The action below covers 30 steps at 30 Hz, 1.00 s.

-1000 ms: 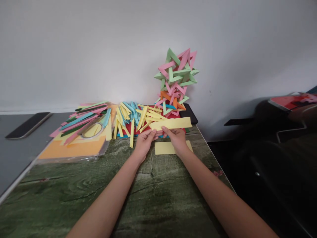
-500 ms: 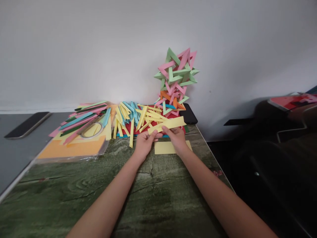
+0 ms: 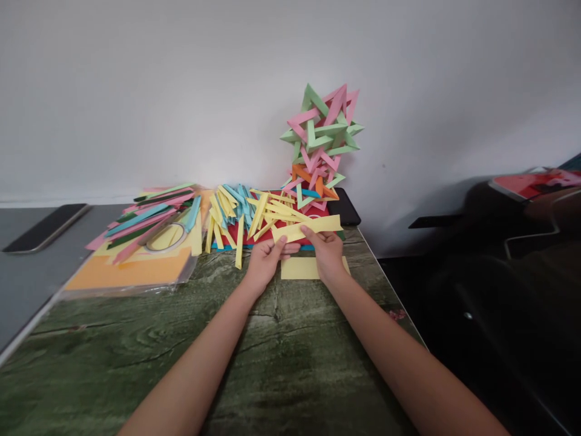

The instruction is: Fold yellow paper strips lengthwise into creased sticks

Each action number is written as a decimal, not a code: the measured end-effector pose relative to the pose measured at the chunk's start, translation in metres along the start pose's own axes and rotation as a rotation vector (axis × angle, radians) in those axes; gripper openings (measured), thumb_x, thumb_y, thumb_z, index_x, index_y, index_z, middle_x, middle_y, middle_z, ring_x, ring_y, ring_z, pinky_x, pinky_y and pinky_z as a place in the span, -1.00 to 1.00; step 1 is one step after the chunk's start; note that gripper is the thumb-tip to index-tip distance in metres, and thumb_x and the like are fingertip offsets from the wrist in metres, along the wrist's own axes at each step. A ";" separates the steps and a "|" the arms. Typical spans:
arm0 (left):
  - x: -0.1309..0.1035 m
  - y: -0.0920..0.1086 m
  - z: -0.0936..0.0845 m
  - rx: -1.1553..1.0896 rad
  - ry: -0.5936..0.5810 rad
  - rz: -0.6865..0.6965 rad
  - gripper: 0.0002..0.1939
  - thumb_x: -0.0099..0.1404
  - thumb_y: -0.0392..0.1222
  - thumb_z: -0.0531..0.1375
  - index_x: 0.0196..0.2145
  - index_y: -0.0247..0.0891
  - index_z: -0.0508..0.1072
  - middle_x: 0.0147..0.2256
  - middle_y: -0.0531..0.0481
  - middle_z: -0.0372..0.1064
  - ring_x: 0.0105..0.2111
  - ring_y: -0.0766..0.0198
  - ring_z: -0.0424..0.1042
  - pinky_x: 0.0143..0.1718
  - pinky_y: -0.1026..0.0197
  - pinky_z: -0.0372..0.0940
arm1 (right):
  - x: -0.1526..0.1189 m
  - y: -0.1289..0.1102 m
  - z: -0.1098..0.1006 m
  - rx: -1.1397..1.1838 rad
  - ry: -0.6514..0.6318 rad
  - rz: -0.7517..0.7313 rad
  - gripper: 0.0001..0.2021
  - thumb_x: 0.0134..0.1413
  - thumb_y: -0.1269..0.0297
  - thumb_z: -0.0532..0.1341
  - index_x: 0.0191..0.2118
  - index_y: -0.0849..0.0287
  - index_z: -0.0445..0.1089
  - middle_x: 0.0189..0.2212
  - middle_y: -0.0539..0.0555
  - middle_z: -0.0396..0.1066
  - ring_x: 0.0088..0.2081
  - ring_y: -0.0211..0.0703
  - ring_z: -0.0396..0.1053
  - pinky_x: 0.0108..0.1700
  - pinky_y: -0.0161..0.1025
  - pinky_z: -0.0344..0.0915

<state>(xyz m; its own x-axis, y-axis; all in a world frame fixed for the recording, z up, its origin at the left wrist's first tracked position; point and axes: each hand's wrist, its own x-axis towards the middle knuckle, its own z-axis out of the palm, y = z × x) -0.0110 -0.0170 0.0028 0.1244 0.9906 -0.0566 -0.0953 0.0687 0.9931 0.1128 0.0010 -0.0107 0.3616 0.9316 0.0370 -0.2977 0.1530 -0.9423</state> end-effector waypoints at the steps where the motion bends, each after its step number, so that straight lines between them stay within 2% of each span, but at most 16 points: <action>1: 0.000 0.000 0.000 -0.007 0.000 0.005 -0.57 0.07 0.08 0.13 -0.28 -0.35 0.46 -0.30 -0.20 0.46 -0.30 0.13 0.45 -0.27 0.14 0.31 | 0.000 0.000 0.000 0.010 0.009 0.005 -0.74 -0.39 0.19 0.34 -0.61 0.18 0.25 -0.67 -0.07 0.31 -0.52 -0.26 0.31 -0.36 -0.28 0.29; 4: 0.000 0.000 -0.001 -0.042 0.012 0.027 -0.57 0.08 0.06 0.13 -0.23 -0.33 0.44 -0.24 -0.20 0.43 -0.27 0.14 0.44 -0.25 0.15 0.31 | 0.003 0.000 0.000 0.069 -0.007 0.021 -0.71 -0.36 0.20 0.33 -0.45 0.21 0.31 -0.51 -0.01 0.40 -0.39 -0.23 0.36 -0.24 -0.25 0.30; 9: 0.000 0.002 -0.003 -0.119 0.019 0.032 -0.58 0.09 0.04 0.13 -0.21 -0.34 0.42 -0.20 -0.22 0.41 -0.21 0.14 0.42 -0.18 0.17 0.27 | 0.007 0.000 -0.001 0.151 -0.179 0.003 -0.61 -0.42 0.28 0.34 -0.31 0.17 0.30 -0.36 0.00 0.43 -0.28 -0.24 0.37 -0.14 -0.22 0.29; 17: 0.001 0.002 -0.004 -0.134 0.017 0.013 -0.61 0.12 0.03 0.11 -0.24 -0.34 0.42 -0.18 -0.24 0.40 -0.22 0.14 0.42 -0.25 0.23 0.30 | 0.009 0.005 -0.003 0.162 -0.099 0.014 -0.73 -0.41 0.27 0.34 -0.48 0.20 0.29 -0.47 0.02 0.42 -0.29 -0.19 0.38 -0.17 -0.21 0.30; 25: 0.002 -0.001 -0.004 -0.112 0.020 0.024 -0.58 0.13 0.04 0.10 -0.20 -0.35 0.40 -0.17 -0.25 0.39 -0.25 0.14 0.44 -0.27 0.20 0.31 | 0.012 0.004 -0.003 0.232 -0.082 0.052 -0.68 -0.34 0.26 0.32 -0.35 0.19 0.30 -0.39 0.02 0.43 -0.25 -0.17 0.39 -0.14 -0.17 0.31; 30: 0.004 -0.006 -0.003 -0.055 0.091 0.061 -0.59 0.10 0.03 0.12 -0.24 -0.36 0.41 -0.21 -0.24 0.41 -0.31 0.15 0.45 -0.29 0.18 0.33 | 0.012 0.007 -0.005 0.241 -0.028 0.068 -0.65 -0.38 0.34 0.32 -0.32 0.19 0.30 -0.33 0.04 0.43 -0.25 -0.17 0.38 -0.15 -0.18 0.30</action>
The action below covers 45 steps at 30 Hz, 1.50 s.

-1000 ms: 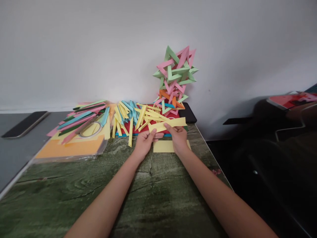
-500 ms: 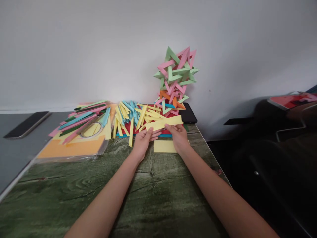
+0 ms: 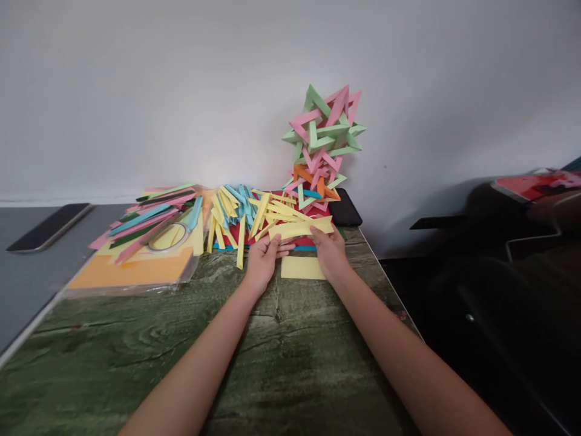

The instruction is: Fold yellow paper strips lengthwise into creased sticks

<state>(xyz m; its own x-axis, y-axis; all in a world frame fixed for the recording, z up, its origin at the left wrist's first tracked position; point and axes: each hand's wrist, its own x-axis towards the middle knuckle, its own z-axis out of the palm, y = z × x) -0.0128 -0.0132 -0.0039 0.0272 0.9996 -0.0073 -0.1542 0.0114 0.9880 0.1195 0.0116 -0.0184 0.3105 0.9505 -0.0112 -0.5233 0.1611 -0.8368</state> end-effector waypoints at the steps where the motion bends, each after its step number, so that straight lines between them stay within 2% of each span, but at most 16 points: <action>1: 0.000 -0.001 0.000 0.010 0.000 0.005 -0.60 0.10 0.03 0.12 -0.24 -0.36 0.42 -0.21 -0.23 0.42 -0.32 0.15 0.46 -0.30 0.18 0.33 | 0.000 0.001 0.000 -0.006 0.003 -0.006 -0.64 -0.40 0.37 0.33 -0.32 0.19 0.30 -0.32 0.05 0.43 -0.25 -0.18 0.38 -0.14 -0.18 0.29; 4: 0.001 -0.003 0.001 0.026 -0.010 0.018 -0.61 0.10 0.02 0.13 -0.25 -0.35 0.42 -0.20 -0.21 0.42 -0.34 0.16 0.46 -0.31 0.18 0.34 | -0.001 0.005 -0.001 -0.020 0.006 -0.016 -0.66 -0.38 0.40 0.31 -0.32 0.20 0.30 -0.33 0.04 0.44 -0.26 -0.18 0.38 -0.14 -0.18 0.29; 9: 0.000 -0.004 0.001 0.017 0.007 0.020 -0.62 0.10 0.01 0.13 -0.26 -0.38 0.41 -0.20 -0.22 0.41 -0.36 0.17 0.47 -0.36 0.21 0.34 | 0.001 0.004 -0.002 0.021 -0.009 -0.015 -0.72 -0.31 0.35 0.27 -0.33 0.16 0.29 -0.35 -0.01 0.44 -0.28 -0.19 0.39 -0.24 -0.20 0.34; 12: 0.000 -0.001 0.001 0.007 0.006 -0.002 -0.61 0.13 0.01 0.10 -0.24 -0.38 0.39 -0.22 -0.23 0.42 -0.36 0.18 0.47 -0.40 0.25 0.34 | -0.001 0.000 0.001 0.006 -0.028 -0.003 -0.75 -0.27 0.29 0.27 -0.34 0.16 0.30 -0.36 0.00 0.44 -0.28 -0.18 0.39 -0.23 -0.20 0.34; 18: -0.001 0.005 -0.001 0.000 -0.048 -0.024 -0.60 0.17 0.01 0.06 -0.19 -0.37 0.38 -0.22 -0.23 0.42 -0.37 0.21 0.47 -0.46 0.32 0.30 | -0.007 -0.003 0.005 -0.091 -0.196 0.020 -0.72 -0.40 0.30 0.35 -0.44 0.21 0.33 -0.51 -0.01 0.44 -0.36 -0.18 0.40 -0.19 -0.19 0.34; 27: -0.002 0.006 0.000 0.002 -0.104 -0.044 -0.59 0.16 0.01 0.07 -0.15 -0.35 0.37 -0.21 -0.22 0.42 -0.37 0.24 0.46 -0.42 0.32 0.30 | -0.007 -0.002 0.004 -0.075 -0.063 0.015 -0.77 -0.38 0.26 0.35 -0.56 0.23 0.30 -0.62 -0.07 0.40 -0.48 -0.23 0.42 -0.24 -0.21 0.37; 33: -0.004 0.005 0.002 0.035 -0.034 -0.045 -0.60 0.02 -0.06 0.23 -0.22 -0.37 0.41 -0.30 -0.19 0.46 -0.37 0.22 0.46 -0.36 0.28 0.33 | -0.012 -0.004 0.008 -0.128 -0.010 0.011 -0.75 -0.45 0.27 0.38 -0.58 0.22 0.31 -0.62 -0.06 0.42 -0.54 -0.26 0.40 -0.30 -0.25 0.37; 36: -0.004 0.004 0.001 0.016 -0.022 -0.053 -0.62 -0.02 -0.07 0.25 -0.28 -0.40 0.44 -0.34 -0.19 0.47 -0.36 0.21 0.46 -0.31 0.25 0.33 | -0.014 -0.005 0.008 -0.126 -0.013 0.009 -0.76 -0.46 0.28 0.38 -0.58 0.22 0.33 -0.62 -0.06 0.43 -0.55 -0.27 0.39 -0.31 -0.27 0.37; 42: -0.003 0.003 -0.001 -0.043 -0.019 -0.051 -0.57 0.02 -0.01 0.21 -0.22 -0.38 0.42 -0.31 -0.20 0.46 -0.33 0.21 0.46 -0.27 0.22 0.34 | -0.009 -0.005 0.006 -0.069 -0.125 0.040 -0.78 -0.40 0.28 0.36 -0.50 0.23 0.40 -0.58 -0.03 0.45 -0.47 -0.24 0.42 -0.23 -0.25 0.37; 45: -0.003 0.005 -0.001 -0.034 -0.050 -0.058 -0.55 0.03 0.01 0.20 -0.20 -0.38 0.42 -0.31 -0.22 0.46 -0.31 0.19 0.46 -0.25 0.21 0.33 | -0.007 -0.004 0.006 -0.022 -0.100 0.049 -0.77 -0.43 0.30 0.37 -0.51 0.23 0.41 -0.55 -0.02 0.46 -0.45 -0.23 0.43 -0.21 -0.22 0.37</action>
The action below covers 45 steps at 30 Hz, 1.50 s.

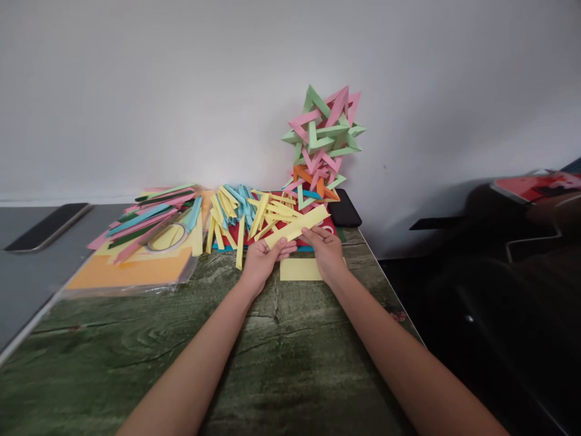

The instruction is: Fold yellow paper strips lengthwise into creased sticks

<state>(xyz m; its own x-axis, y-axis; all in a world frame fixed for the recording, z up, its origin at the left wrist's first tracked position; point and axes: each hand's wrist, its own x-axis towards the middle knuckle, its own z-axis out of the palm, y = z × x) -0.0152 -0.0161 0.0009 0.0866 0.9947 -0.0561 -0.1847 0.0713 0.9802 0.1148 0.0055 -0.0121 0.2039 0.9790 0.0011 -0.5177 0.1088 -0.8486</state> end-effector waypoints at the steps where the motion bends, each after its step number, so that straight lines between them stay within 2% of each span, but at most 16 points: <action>1: 0.000 0.001 0.000 0.012 -0.012 -0.005 -0.55 0.02 0.01 0.20 -0.21 -0.39 0.42 -0.31 -0.22 0.46 -0.31 0.18 0.46 -0.26 0.20 0.33 | 0.000 0.000 0.000 0.013 0.016 0.000 -0.78 -0.44 0.31 0.38 -0.52 0.23 0.41 -0.55 -0.02 0.46 -0.45 -0.22 0.43 -0.20 -0.22 0.38; 9: -0.002 0.000 0.002 0.088 -0.052 -0.022 -0.58 0.01 -0.02 0.22 -0.25 -0.41 0.44 -0.32 -0.22 0.46 -0.33 0.17 0.46 -0.27 0.20 0.33 | 0.001 0.001 0.000 -0.002 0.138 -0.006 -0.73 -0.54 0.32 0.40 -0.54 0.23 0.39 -0.54 -0.01 0.47 -0.46 -0.21 0.43 -0.25 -0.21 0.39; 14: -0.001 -0.002 0.002 0.108 -0.020 0.029 -0.59 -0.07 -0.07 0.27 -0.28 -0.39 0.46 -0.38 -0.16 0.48 -0.36 0.18 0.46 -0.28 0.19 0.33 | -0.001 0.000 0.001 -0.073 0.126 -0.009 -0.73 -0.55 0.31 0.39 -0.55 0.21 0.38 -0.59 -0.04 0.45 -0.50 -0.22 0.41 -0.28 -0.21 0.37; 20: -0.001 -0.002 0.001 0.080 -0.009 -0.001 -0.61 -0.09 -0.09 0.29 -0.30 -0.39 0.46 -0.44 -0.13 0.48 -0.40 0.20 0.46 -0.28 0.17 0.34 | -0.003 0.000 0.002 -0.082 0.107 -0.003 -0.73 -0.53 0.28 0.38 -0.53 0.22 0.40 -0.57 -0.03 0.46 -0.50 -0.23 0.41 -0.27 -0.21 0.35; 29: -0.004 0.001 0.004 0.094 -0.013 -0.024 -0.64 -0.06 -0.09 0.28 -0.34 -0.42 0.48 -0.41 -0.19 0.48 -0.39 0.18 0.46 -0.29 0.18 0.35 | -0.005 -0.002 0.005 -0.059 0.194 -0.041 -0.77 -0.52 0.33 0.38 -0.57 0.22 0.38 -0.61 -0.08 0.42 -0.53 -0.30 0.37 -0.32 -0.27 0.33; 32: -0.005 0.003 0.003 0.059 -0.017 -0.040 -0.62 -0.04 -0.08 0.26 -0.30 -0.41 0.47 -0.39 -0.19 0.48 -0.38 0.18 0.46 -0.28 0.19 0.34 | -0.005 -0.002 0.004 -0.082 0.153 -0.032 -0.77 -0.51 0.31 0.38 -0.56 0.20 0.38 -0.61 -0.08 0.43 -0.52 -0.29 0.38 -0.30 -0.27 0.33; 37: -0.005 0.007 0.002 0.029 -0.018 -0.055 -0.61 0.00 -0.06 0.24 -0.25 -0.38 0.45 -0.34 -0.18 0.47 -0.33 0.20 0.46 -0.25 0.21 0.33 | -0.006 -0.004 0.003 -0.134 -0.026 0.044 -0.77 -0.48 0.30 0.37 -0.53 0.21 0.41 -0.56 -0.03 0.46 -0.51 -0.27 0.40 -0.32 -0.27 0.33; 45: -0.006 0.006 0.002 0.047 -0.039 -0.048 -0.60 -0.05 -0.06 0.27 -0.29 -0.39 0.47 -0.34 -0.20 0.47 -0.29 0.17 0.45 -0.24 0.21 0.33 | -0.007 -0.004 0.004 -0.115 0.020 0.018 -0.77 -0.53 0.30 0.38 -0.59 0.20 0.38 -0.60 -0.04 0.45 -0.54 -0.28 0.38 -0.35 -0.28 0.33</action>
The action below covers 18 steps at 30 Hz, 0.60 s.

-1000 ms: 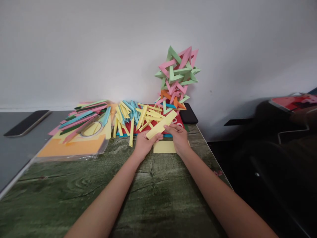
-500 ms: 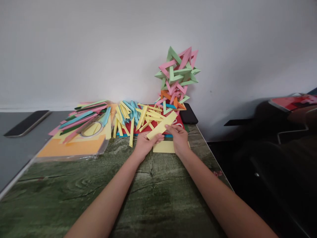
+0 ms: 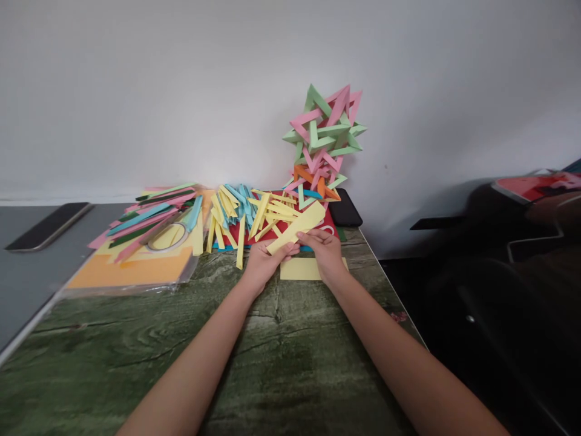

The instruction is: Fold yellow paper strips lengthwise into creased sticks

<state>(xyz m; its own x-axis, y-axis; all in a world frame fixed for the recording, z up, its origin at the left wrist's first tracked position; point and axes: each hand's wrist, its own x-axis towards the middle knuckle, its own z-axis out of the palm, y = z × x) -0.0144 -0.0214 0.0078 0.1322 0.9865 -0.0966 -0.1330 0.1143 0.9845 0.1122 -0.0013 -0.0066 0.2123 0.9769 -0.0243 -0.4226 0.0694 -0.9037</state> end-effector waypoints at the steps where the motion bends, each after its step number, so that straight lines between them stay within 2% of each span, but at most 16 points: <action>1: 0.000 0.000 0.000 0.006 0.006 0.003 -0.60 -0.06 -0.06 0.27 -0.30 -0.40 0.47 -0.35 -0.20 0.47 -0.30 0.17 0.45 -0.24 0.21 0.33 | 0.000 0.000 0.000 -0.002 -0.004 -0.008 -0.78 -0.52 0.30 0.38 -0.60 0.20 0.37 -0.60 -0.05 0.44 -0.54 -0.29 0.38 -0.35 -0.29 0.33; 4: 0.000 0.000 0.000 0.013 0.013 0.000 -0.60 -0.05 -0.05 0.26 -0.29 -0.40 0.47 -0.37 -0.20 0.47 -0.33 0.16 0.46 -0.26 0.19 0.33 | 0.001 0.000 -0.001 -0.007 -0.024 -0.019 -0.78 -0.51 0.29 0.38 -0.59 0.20 0.37 -0.60 -0.06 0.44 -0.53 -0.28 0.39 -0.34 -0.28 0.34; 6: 0.000 0.001 0.000 -0.001 0.024 -0.007 -0.59 -0.03 -0.04 0.25 -0.27 -0.39 0.45 -0.36 -0.20 0.47 -0.33 0.16 0.46 -0.29 0.20 0.34 | 0.003 0.000 -0.002 0.002 -0.050 0.009 -0.74 -0.49 0.25 0.38 -0.52 0.21 0.40 -0.55 -0.03 0.46 -0.49 -0.23 0.41 -0.30 -0.23 0.36; 11: 0.001 0.004 -0.001 -0.013 0.046 -0.030 -0.60 -0.06 -0.05 0.27 -0.31 -0.40 0.46 -0.37 -0.21 0.47 -0.37 0.16 0.47 -0.32 0.21 0.33 | 0.008 0.000 -0.003 0.023 -0.122 0.020 -0.67 -0.32 0.08 0.30 -0.38 0.20 0.43 -0.46 0.03 0.48 -0.41 -0.16 0.44 -0.21 -0.16 0.36; 14: 0.001 0.004 -0.002 0.000 0.016 -0.035 -0.64 -0.08 -0.07 0.28 -0.37 -0.41 0.47 -0.41 -0.22 0.47 -0.42 0.17 0.47 -0.33 0.20 0.33 | 0.008 0.000 -0.003 0.038 -0.080 0.003 -0.67 -0.29 0.07 0.29 -0.37 0.20 0.43 -0.44 0.04 0.48 -0.36 -0.16 0.44 -0.22 -0.19 0.37; 18: 0.000 0.004 -0.002 0.030 -0.010 -0.022 -0.67 -0.03 -0.06 0.25 -0.41 -0.41 0.48 -0.42 -0.22 0.47 -0.45 0.19 0.46 -0.37 0.22 0.32 | 0.009 0.002 -0.004 0.087 -0.006 -0.005 -0.74 -0.32 0.16 0.32 -0.44 0.22 0.43 -0.43 0.03 0.48 -0.35 -0.18 0.43 -0.18 -0.21 0.36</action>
<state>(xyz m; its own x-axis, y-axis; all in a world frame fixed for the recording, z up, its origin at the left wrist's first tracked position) -0.0170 -0.0209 0.0113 0.1444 0.9826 -0.1167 -0.1008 0.1319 0.9861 0.1167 0.0064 -0.0098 0.2091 0.9777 -0.0174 -0.4971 0.0910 -0.8629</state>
